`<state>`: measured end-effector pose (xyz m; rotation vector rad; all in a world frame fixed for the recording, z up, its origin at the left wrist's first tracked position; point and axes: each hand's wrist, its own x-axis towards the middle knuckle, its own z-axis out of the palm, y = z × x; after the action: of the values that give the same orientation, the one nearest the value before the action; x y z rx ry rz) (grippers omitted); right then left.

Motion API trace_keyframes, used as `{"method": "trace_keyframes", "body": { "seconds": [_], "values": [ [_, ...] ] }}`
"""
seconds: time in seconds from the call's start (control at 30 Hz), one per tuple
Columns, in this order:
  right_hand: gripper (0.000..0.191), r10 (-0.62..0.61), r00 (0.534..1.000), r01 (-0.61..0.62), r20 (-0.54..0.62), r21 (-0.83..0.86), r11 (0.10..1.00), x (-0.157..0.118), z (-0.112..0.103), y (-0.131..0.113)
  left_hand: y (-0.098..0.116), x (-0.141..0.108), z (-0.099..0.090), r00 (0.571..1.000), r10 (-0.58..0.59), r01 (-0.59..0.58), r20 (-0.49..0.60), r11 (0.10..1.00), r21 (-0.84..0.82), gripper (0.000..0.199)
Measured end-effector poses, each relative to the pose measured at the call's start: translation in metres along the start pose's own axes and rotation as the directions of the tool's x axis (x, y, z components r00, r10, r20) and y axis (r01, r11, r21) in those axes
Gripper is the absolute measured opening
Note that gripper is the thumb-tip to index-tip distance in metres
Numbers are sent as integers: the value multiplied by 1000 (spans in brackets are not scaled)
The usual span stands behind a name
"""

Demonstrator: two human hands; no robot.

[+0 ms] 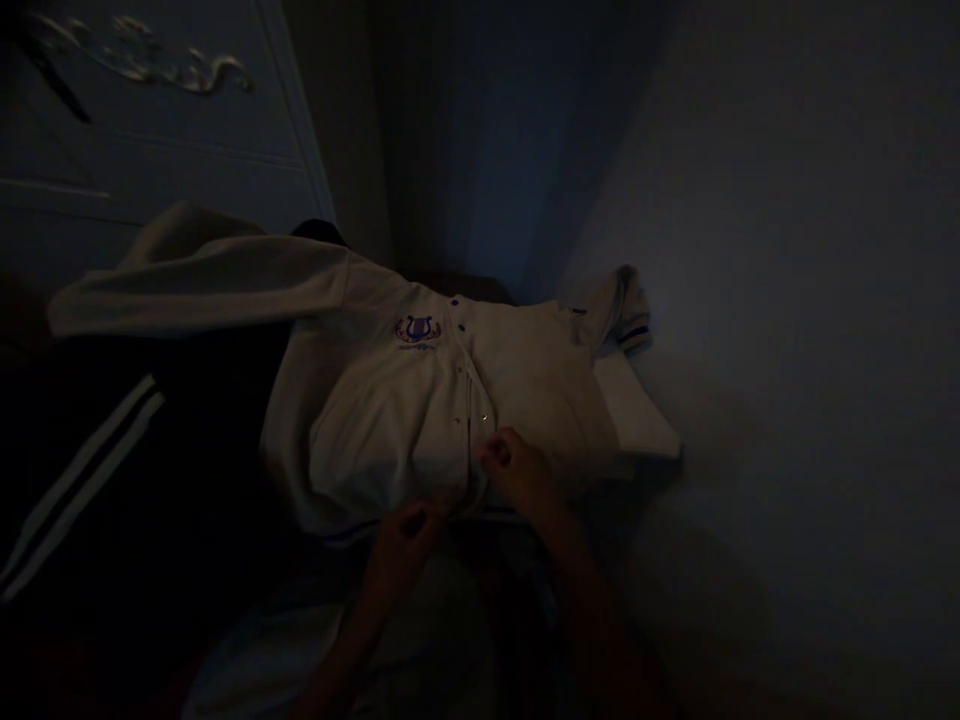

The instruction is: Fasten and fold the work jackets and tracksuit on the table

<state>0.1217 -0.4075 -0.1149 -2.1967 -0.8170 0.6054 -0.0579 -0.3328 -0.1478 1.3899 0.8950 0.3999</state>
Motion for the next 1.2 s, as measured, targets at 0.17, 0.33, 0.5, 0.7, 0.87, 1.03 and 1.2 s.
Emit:
{"method": "trace_keyframes", "body": {
  "seconds": [0.17,0.33,0.5,0.7,0.87,1.03,1.2],
  "values": [
    [32,152,983,-144,-106,75,987,-33,28,26,-63,-10,6,940,-339,309,-45,899,-311,37],
    [33,149,987,-130,-60,248,960,-49,59,35,-79,-3,13,899,-396,421,184,672,-609,42],
    [33,85,979,-35,-186,257,966,-57,64,34,-82,-1,20,853,-475,465,216,505,-727,28],
    [49,145,915,-39,-377,275,961,-43,69,43,-86,-9,19,851,-498,449,164,531,-718,13],
    [41,116,934,-27,-338,257,966,-39,73,40,-76,-29,15,832,-482,513,275,476,-714,22],
    [39,85,943,24,-321,323,946,-48,71,35,-69,-32,17,885,-427,405,184,514,-756,31],
    [41,123,937,21,-326,405,914,-57,69,33,-71,-32,24,937,-343,223,-74,747,-627,25]
  ]
}}
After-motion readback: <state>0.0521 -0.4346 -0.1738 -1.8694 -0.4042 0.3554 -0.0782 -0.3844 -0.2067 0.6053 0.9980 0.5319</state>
